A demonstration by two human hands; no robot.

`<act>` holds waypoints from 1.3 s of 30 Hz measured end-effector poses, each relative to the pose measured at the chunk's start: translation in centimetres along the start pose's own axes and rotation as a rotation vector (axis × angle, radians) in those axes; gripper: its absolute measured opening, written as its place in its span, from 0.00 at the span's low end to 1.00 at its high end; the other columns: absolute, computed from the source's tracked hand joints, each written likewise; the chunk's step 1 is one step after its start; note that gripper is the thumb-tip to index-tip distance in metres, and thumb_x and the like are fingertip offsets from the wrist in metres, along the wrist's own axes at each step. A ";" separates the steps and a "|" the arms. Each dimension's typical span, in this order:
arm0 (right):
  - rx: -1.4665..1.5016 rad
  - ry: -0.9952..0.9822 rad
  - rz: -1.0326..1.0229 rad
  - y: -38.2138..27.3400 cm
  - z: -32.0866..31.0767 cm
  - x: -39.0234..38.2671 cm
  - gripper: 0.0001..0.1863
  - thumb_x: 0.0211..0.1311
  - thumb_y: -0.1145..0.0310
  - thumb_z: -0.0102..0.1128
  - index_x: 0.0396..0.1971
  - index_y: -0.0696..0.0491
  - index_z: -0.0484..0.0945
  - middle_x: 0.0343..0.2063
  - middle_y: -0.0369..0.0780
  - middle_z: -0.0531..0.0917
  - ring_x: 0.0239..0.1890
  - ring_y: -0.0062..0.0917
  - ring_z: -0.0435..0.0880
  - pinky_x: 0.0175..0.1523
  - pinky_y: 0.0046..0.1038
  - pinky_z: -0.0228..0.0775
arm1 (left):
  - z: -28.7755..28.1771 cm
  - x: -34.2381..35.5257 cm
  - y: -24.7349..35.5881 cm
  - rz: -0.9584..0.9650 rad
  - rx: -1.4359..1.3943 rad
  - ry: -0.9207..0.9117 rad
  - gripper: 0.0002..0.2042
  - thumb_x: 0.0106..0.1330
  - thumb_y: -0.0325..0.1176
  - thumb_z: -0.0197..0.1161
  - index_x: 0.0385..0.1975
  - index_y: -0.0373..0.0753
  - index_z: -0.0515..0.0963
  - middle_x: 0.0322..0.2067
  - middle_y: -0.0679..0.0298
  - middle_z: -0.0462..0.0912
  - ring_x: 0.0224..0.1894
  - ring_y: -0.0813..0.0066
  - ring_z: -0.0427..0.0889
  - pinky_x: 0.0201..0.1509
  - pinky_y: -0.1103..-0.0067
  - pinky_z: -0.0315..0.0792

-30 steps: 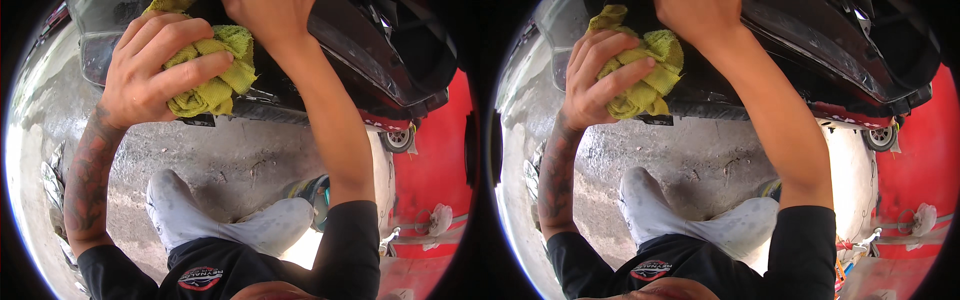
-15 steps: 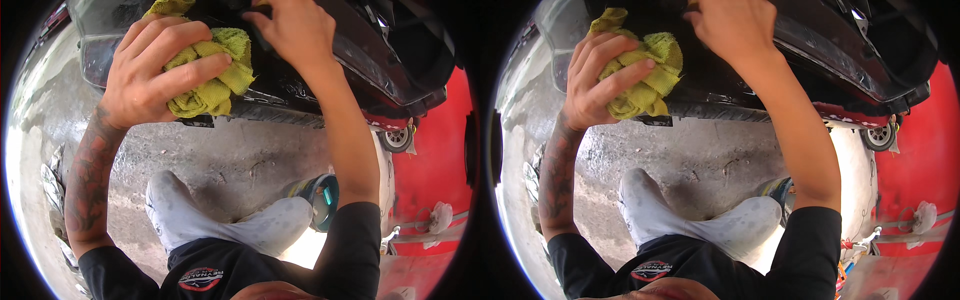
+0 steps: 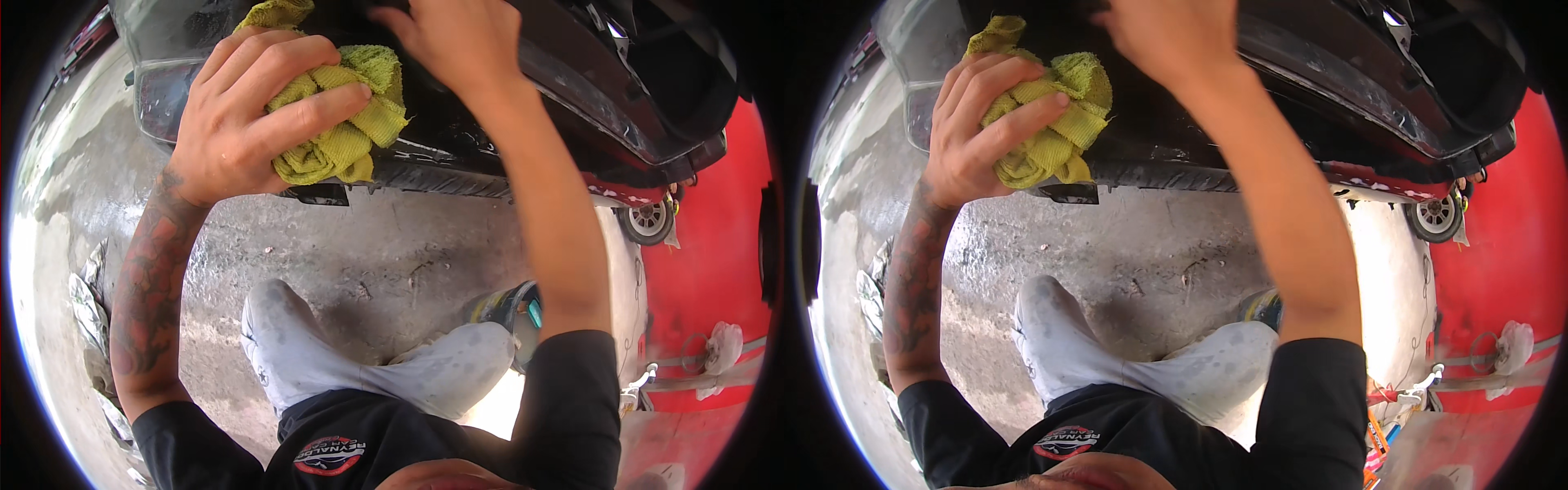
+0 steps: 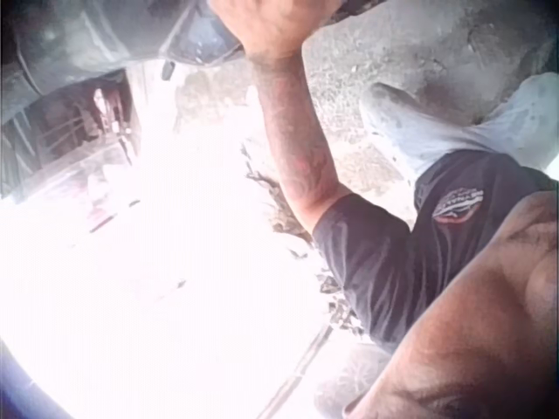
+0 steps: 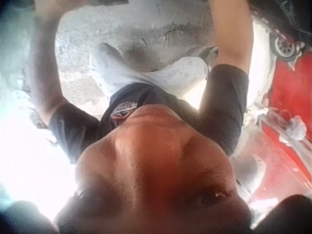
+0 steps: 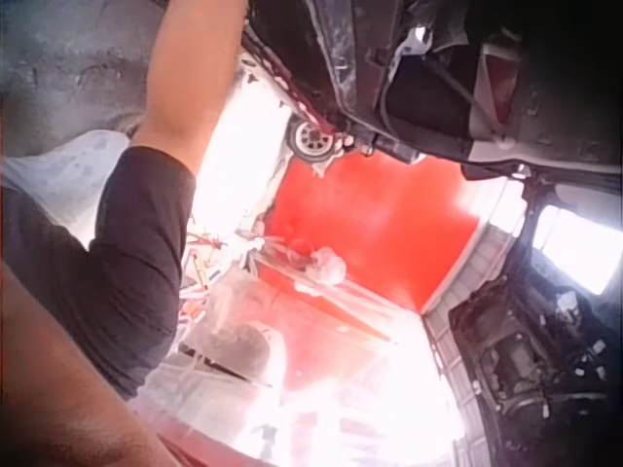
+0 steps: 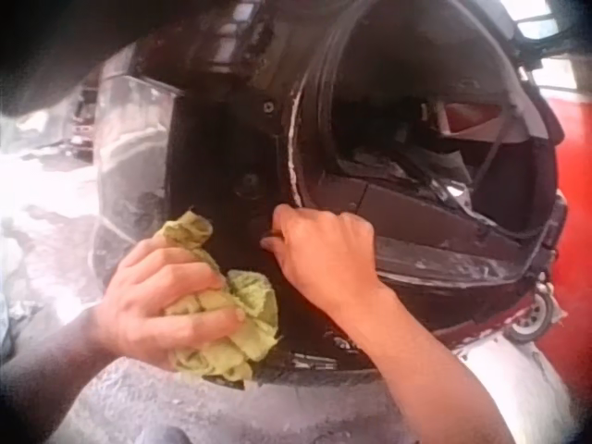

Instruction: Wet sanding a car bumper area using a sanding block and water from a bucket.

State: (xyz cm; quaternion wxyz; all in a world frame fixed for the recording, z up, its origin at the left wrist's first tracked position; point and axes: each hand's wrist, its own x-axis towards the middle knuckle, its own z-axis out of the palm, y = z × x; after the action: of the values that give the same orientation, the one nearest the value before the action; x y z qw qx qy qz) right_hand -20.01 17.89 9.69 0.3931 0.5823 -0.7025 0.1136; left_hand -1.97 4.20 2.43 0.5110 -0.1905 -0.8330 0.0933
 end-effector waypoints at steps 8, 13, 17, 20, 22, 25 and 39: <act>-0.088 0.163 -0.339 3.9 -0.1 -1.9 0.11 0.48 0.63 0.74 0.25 0.49 0.79 0.30 0.36 0.73 0.36 0.31 0.76 0.38 0.35 0.65 | 0.4 0.5 0.4 -0.016 0.000 0.007 0.29 0.40 0.45 0.80 0.47 0.47 0.82 0.46 0.58 0.80 0.47 0.54 0.81 0.52 0.62 0.75; 0.024 0.188 -0.207 3.3 0.1 -2.0 0.11 0.46 0.66 0.75 0.24 0.50 0.80 0.30 0.38 0.73 0.37 0.33 0.75 0.38 0.35 0.64 | 0.1 0.1 0.1 -0.012 0.000 -0.005 0.29 0.39 0.44 0.80 0.47 0.47 0.82 0.46 0.58 0.80 0.46 0.54 0.81 0.52 0.62 0.75; 0.076 0.290 -0.159 2.6 1.2 -0.1 0.11 0.44 0.66 0.76 0.25 0.51 0.81 0.31 0.38 0.74 0.37 0.34 0.76 0.40 0.35 0.67 | -0.1 0.4 0.4 -0.012 0.018 -0.011 0.30 0.38 0.43 0.80 0.47 0.48 0.82 0.46 0.58 0.80 0.47 0.55 0.82 0.51 0.63 0.75; 0.094 0.383 -0.119 2.2 1.3 -0.4 0.11 0.45 0.67 0.76 0.26 0.52 0.81 0.31 0.38 0.76 0.38 0.35 0.76 0.41 0.35 0.69 | 0.1 0.1 0.0 -0.004 0.010 0.003 0.30 0.38 0.43 0.80 0.47 0.48 0.82 0.46 0.58 0.80 0.47 0.55 0.82 0.51 0.64 0.75; 0.028 0.178 -0.186 2.3 0.8 -1.7 0.10 0.46 0.67 0.75 0.25 0.52 0.81 0.30 0.39 0.75 0.38 0.36 0.76 0.41 0.36 0.68 | -0.1 0.0 0.0 -0.014 0.009 -0.002 0.30 0.38 0.43 0.80 0.48 0.48 0.82 0.46 0.58 0.80 0.46 0.55 0.82 0.51 0.64 0.75; 0.011 0.295 -0.182 2.9 0.4 -1.0 0.09 0.46 0.67 0.74 0.23 0.51 0.81 0.31 0.37 0.75 0.38 0.35 0.76 0.40 0.36 0.66 | -0.3 0.1 0.0 0.003 0.017 -0.008 0.30 0.39 0.43 0.80 0.48 0.48 0.82 0.46 0.58 0.80 0.46 0.55 0.82 0.51 0.64 0.75; -0.183 -0.021 -0.373 12.6 -1.7 -8.1 0.16 0.48 0.54 0.75 0.29 0.47 0.80 0.37 0.37 0.74 0.41 0.34 0.75 0.44 0.36 0.65 | -0.2 -0.2 -0.1 0.010 0.051 -0.028 0.30 0.40 0.42 0.80 0.49 0.48 0.82 0.47 0.57 0.81 0.49 0.55 0.82 0.53 0.64 0.74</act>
State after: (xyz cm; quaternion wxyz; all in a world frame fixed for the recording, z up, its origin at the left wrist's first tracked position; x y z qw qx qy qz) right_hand -30.56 28.62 9.03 0.4511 0.6654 -0.5939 -0.0318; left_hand -1.79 4.02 2.40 0.5034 -0.1804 -0.8365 0.1197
